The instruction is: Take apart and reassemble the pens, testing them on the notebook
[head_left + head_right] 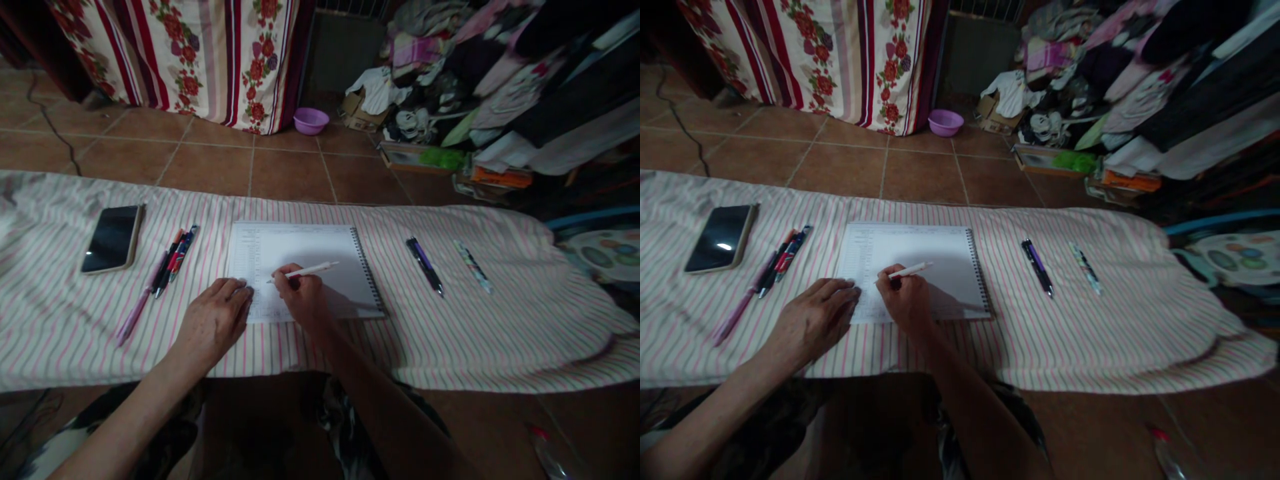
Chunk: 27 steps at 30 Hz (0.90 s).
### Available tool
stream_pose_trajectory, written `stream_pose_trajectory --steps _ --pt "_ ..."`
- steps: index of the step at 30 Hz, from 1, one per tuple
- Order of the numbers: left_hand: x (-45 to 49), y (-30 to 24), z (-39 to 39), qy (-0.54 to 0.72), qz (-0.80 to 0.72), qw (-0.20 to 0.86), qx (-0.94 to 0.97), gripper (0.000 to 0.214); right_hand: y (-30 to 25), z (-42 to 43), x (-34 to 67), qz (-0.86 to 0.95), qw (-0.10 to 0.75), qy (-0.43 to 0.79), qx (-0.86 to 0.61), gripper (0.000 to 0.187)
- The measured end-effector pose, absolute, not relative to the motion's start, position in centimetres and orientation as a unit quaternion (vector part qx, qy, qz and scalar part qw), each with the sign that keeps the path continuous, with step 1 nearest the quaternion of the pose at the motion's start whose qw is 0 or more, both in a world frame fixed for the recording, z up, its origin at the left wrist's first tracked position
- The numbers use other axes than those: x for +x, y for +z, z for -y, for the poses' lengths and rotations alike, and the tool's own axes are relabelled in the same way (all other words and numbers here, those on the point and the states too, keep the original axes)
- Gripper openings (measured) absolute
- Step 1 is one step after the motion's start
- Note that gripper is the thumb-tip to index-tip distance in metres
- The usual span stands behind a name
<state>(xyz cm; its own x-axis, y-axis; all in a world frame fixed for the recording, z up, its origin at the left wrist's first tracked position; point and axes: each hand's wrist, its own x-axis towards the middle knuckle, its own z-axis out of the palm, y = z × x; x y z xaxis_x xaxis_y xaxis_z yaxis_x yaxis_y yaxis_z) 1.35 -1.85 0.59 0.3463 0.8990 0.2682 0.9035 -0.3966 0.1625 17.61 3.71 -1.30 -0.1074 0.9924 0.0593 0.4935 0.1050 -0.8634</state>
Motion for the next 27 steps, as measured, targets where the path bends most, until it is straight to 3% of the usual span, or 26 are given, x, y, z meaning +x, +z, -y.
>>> stream_pose_trajectory --steps 14,27 --pt "2.6 2.1 0.4 -0.042 0.6 0.041 -0.797 0.03 -1.0 -3.5 17.6 0.721 0.301 0.278 -0.559 0.016" --pt "2.7 2.5 0.3 -0.017 0.616 0.03 -0.787 0.03 -1.0 -3.4 17.5 0.737 0.282 0.273 -0.55 0.013"
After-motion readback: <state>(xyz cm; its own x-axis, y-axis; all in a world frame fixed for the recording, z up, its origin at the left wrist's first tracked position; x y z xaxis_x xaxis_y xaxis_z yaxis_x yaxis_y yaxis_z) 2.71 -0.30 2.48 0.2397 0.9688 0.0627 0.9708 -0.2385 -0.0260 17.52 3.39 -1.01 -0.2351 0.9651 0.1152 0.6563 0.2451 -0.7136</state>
